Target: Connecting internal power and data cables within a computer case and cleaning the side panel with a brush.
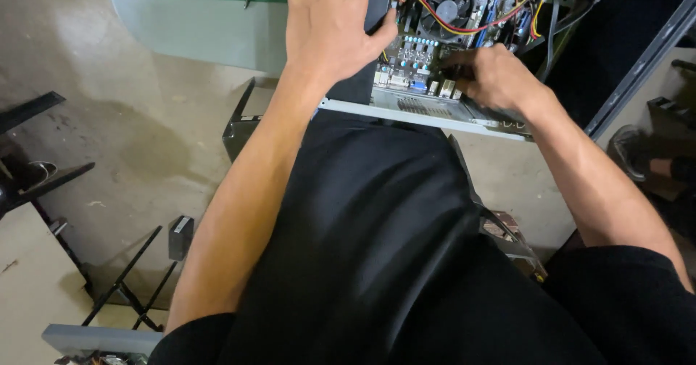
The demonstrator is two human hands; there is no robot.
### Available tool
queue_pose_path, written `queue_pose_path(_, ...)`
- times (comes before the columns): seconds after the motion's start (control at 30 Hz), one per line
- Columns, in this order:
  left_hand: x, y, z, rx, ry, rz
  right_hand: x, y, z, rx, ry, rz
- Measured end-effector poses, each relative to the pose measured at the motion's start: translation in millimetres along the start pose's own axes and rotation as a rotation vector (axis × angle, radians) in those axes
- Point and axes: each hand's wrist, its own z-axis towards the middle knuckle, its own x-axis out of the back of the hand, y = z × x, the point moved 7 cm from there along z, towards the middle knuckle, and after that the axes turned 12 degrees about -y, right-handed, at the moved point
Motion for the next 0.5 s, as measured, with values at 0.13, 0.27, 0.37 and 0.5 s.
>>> queue_pose_path(0.13, -1.7, 0.3, -1.7, 0.000, 0.035, 0.035, -1.0, -4.1, -1.9, 0.024, -0.003, -0.010)
queue_pose_path(0.27, -3.3, 0.6, -2.7, -0.003, 0.065, 0.045, 2.3, -15.9, -25.6, -0.117, -0.037, 0.011)
queue_pose_path(0.37, -0.7, 0.0, -3.9, -0.006, 0.066, 0.033, 9.3, -3.2, -44.1, -0.239, -0.008, -0.027)
queue_pose_path(0.5, -4.6, 0.3, -5.3, -0.047, 0.076, 0.000, 10.2, 17.5, -61.7, -0.382, -0.033, -0.039)
